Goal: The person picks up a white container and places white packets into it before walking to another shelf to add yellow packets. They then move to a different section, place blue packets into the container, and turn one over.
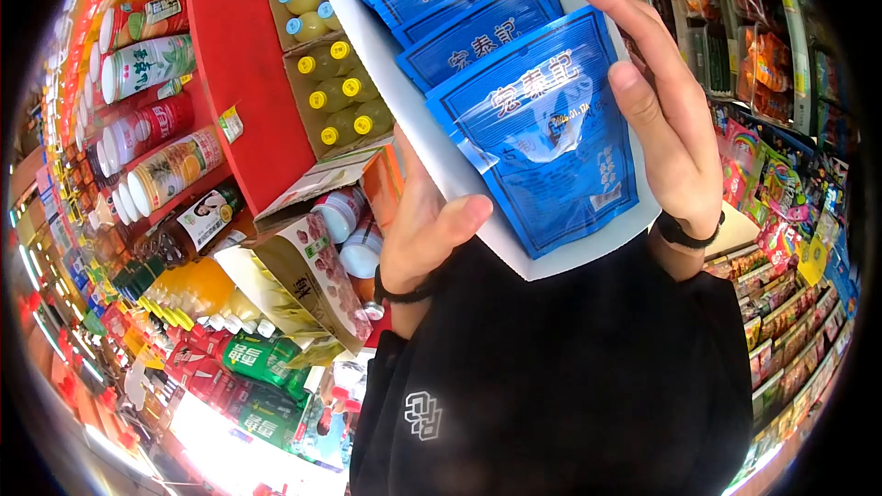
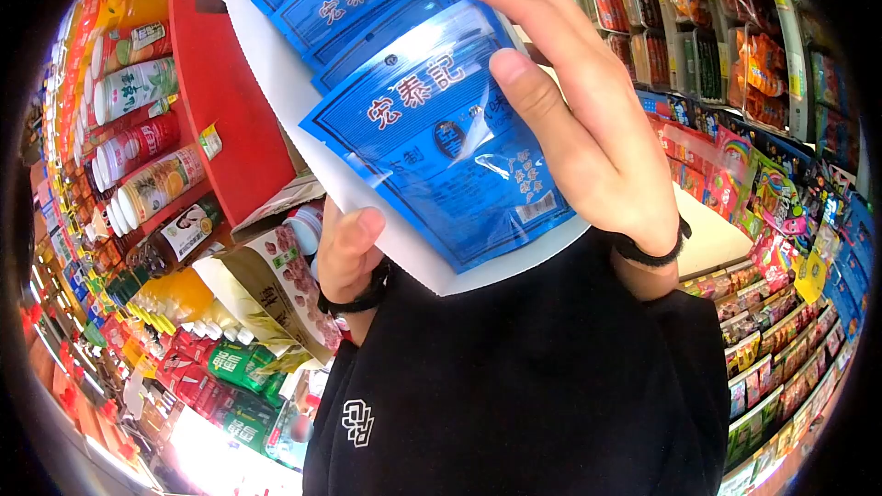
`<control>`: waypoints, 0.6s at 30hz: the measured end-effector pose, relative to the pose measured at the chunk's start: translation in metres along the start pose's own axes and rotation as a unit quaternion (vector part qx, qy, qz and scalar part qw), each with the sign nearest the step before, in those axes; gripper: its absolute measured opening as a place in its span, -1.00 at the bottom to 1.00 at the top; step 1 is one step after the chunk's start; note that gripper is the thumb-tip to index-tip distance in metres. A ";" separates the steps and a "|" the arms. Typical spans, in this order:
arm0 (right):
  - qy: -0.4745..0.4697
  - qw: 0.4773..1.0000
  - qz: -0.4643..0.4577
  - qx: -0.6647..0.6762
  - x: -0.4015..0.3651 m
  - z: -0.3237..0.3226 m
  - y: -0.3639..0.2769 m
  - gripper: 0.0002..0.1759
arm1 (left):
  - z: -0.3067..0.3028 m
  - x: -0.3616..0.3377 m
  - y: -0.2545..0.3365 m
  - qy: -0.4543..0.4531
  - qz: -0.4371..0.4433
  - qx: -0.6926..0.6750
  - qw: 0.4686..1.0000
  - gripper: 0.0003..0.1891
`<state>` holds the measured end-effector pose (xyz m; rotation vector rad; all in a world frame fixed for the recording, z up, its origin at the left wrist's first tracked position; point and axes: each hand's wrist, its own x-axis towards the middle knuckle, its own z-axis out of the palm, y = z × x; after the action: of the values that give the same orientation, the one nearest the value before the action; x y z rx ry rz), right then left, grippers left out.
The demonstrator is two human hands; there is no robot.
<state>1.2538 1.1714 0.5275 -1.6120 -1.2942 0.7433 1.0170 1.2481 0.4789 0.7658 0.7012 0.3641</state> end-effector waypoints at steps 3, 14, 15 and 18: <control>0.025 0.999 0.013 0.044 -0.004 0.000 0.002 -0.41 | -0.001 0.003 -0.002 0.006 -0.006 0.010 1.000 -0.06; 0.095 0.986 0.081 0.107 -0.020 -0.007 0.000 0.18 | 0.024 0.020 0.015 -0.056 -0.062 0.021 0.996 0.00; 0.097 0.986 0.086 0.105 -0.020 -0.008 -0.001 0.19 | 0.025 0.020 0.015 -0.057 -0.065 0.024 0.996 0.00; 0.104 0.984 0.094 0.109 -0.021 -0.007 -0.005 0.19 | 0.024 0.018 0.016 -0.052 -0.062 0.039 0.996 -0.02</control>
<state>1.2524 1.1498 0.5328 -1.5991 -0.8885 0.7782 1.0458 1.2567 0.4951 0.8044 0.6651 0.1840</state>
